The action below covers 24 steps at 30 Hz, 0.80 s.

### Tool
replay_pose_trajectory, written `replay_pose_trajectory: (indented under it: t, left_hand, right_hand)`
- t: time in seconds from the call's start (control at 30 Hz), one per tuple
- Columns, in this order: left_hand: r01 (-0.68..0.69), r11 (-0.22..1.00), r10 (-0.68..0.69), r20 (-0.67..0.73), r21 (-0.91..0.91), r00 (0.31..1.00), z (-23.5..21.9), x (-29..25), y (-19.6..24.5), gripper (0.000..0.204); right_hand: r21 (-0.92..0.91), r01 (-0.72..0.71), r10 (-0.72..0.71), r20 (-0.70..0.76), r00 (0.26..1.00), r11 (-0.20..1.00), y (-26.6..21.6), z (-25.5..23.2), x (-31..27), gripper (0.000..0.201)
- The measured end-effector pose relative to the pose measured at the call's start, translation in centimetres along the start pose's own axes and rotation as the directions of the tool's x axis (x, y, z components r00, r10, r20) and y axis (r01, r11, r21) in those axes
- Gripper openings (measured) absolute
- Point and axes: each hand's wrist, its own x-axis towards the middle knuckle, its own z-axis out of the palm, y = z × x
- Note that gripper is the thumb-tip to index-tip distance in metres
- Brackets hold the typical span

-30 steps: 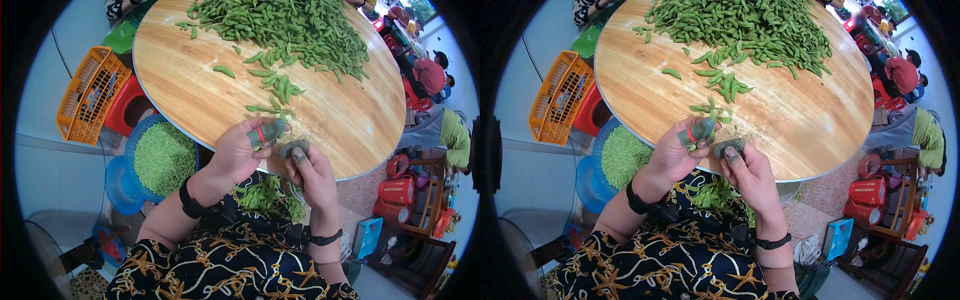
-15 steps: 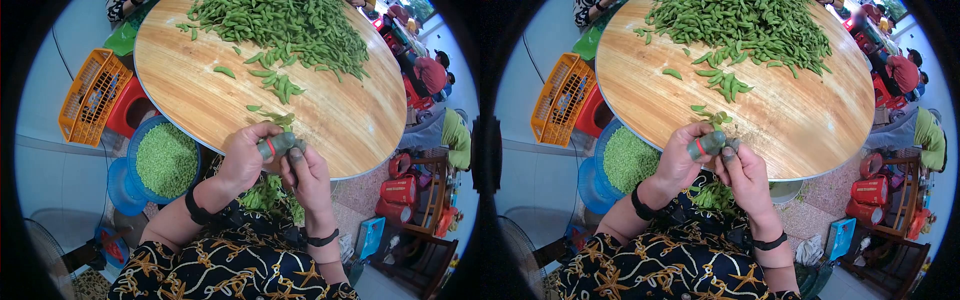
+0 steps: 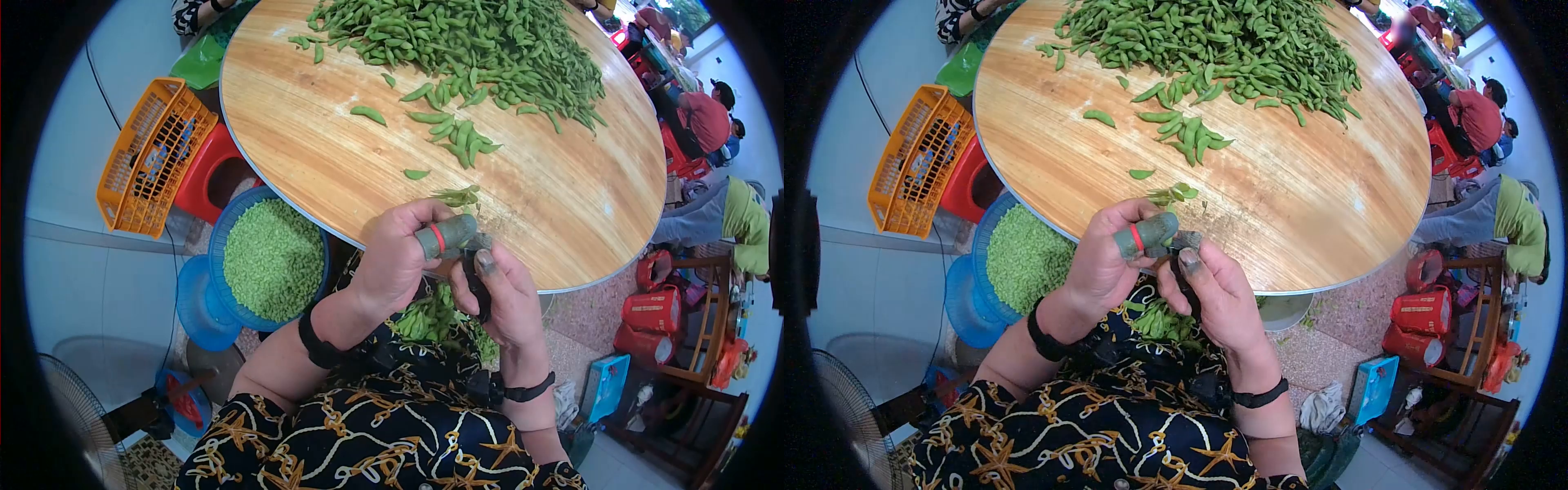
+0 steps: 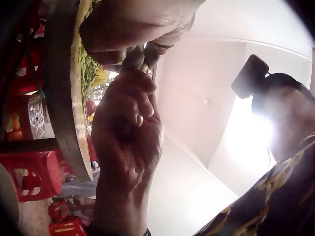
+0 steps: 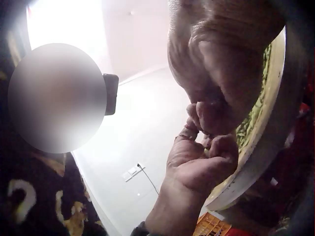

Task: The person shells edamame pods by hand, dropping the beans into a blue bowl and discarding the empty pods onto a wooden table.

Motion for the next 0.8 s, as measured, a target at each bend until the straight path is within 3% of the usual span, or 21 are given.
replay_pose_trajectory:
  t: [0.1, 0.17, 0.27, 0.3, 0.33, 0.37, 0.4, 0.47, 0.53, 0.57, 0.6, 0.63, 0.67, 0.7, 0.73, 0.8]
  left_hand:
    - [-0.059, 0.996, 0.065, -0.076, 0.071, 0.995, 0.1, -0.1, -0.4, 0.007]
    - [-0.144, 0.948, 0.182, -0.112, 0.285, 0.977, -1.0, 0.3, -1.4, 0.008]
    - [-0.226, 0.903, 0.281, -0.107, 0.366, 0.954, -1.6, 0.6, -2.2, 0.008]
    - [-0.224, 0.904, 0.280, -0.107, 0.365, 0.954, -1.3, 0.5, -1.9, 0.008]
    - [-0.168, 0.958, 0.185, -0.051, 0.230, 0.981, -1.0, 0.3, -1.4, 0.009]
    - [-0.096, 0.991, 0.095, 0.018, 0.096, 0.995, -0.8, 0.1, -1.1, 0.010]
    - [-0.094, 0.991, 0.093, 0.016, 0.096, 0.995, -0.9, 0.2, -1.2, 0.010]
    - [-0.045, 0.999, 0.047, 0.045, -0.028, 0.998, -1.3, 0.3, -1.5, 0.012]
    - [-0.046, 0.997, 0.042, 0.056, 0.060, 0.998, -2.3, 0.5, -1.7, 0.011]
    - [-0.048, 0.988, 0.038, 0.067, 0.146, 0.997, -2.6, 0.5, -1.8, 0.012]
    - [-0.047, 0.988, 0.038, 0.066, 0.145, 0.997, -2.4, 0.4, -1.9, 0.012]
    - [-0.129, 0.936, 0.125, 0.035, 0.328, 0.992, -1.8, 0.3, -2.0, 0.011]
    - [-0.196, 0.842, 0.215, 0.022, 0.502, 0.976, -1.4, 0.3, -1.9, 0.010]
    - [-0.196, 0.843, 0.214, 0.023, 0.501, 0.977, -1.2, 0.3, -1.7, 0.010]
    - [-0.191, 0.785, 0.221, 0.021, 0.589, 0.975, -1.1, 0.2, -1.4, 0.009]
    - [-0.182, 0.719, 0.229, 0.018, 0.671, 0.973, -1.5, 0.3, -1.1, 0.008]
  right_hand:
    - [-0.054, -0.017, 0.014, -0.047, 0.999, 0.998, 0.0, 0.1, -0.1, 0.025]
    - [-0.091, -0.008, 0.002, -0.064, 0.998, 0.996, 0.3, 0.1, -0.1, 0.024]
    - [-0.105, 0.008, -0.016, -0.080, 0.997, 0.994, 0.3, -0.1, 0.0, 0.023]
    - [-0.081, 0.016, -0.023, -0.080, 0.997, 0.997, 0.3, -0.1, 0.0, 0.022]
    - [-0.082, 0.016, -0.023, -0.081, 0.996, 0.997, 0.1, 0.0, 0.0, 0.022]
    - [0.130, -0.053, 0.060, -0.055, 0.997, 0.990, -0.3, 0.3, 0.0, 0.022]
    - [0.334, -0.124, 0.137, -0.014, 0.991, 0.934, -0.4, 0.4, -0.1, 0.022]
    - [0.369, -0.146, 0.155, 0.005, 0.988, 0.918, -0.3, 0.2, -0.1, 0.020]
    - [0.403, -0.167, 0.173, 0.023, 0.985, 0.900, -0.1, -0.1, 0.0, 0.019]
    - [0.141, -0.081, 0.091, -0.072, 0.993, 0.987, 0.2, -0.3, 0.2, 0.018]
    - [-0.139, -0.007, -0.012, -0.139, 0.990, 0.990, 0.4, -0.4, 0.2, 0.016]
    - [-0.139, -0.009, -0.011, -0.139, 0.990, 0.990, 0.5, -0.4, 0.3, 0.016]
    - [-0.251, -0.026, -0.028, -0.209, 0.978, 0.968, 0.5, -0.3, 0.3, 0.015]
    - [-0.358, -0.051, -0.053, -0.275, 0.960, 0.932, 0.6, -0.2, 0.3, 0.014]
    - [-0.358, -0.051, -0.054, -0.276, 0.960, 0.932, 0.6, -0.4, 0.3, 0.014]
    - [-0.116, -0.072, 0.039, -0.261, 0.965, 0.991, 0.7, -0.7, 0.5, 0.014]
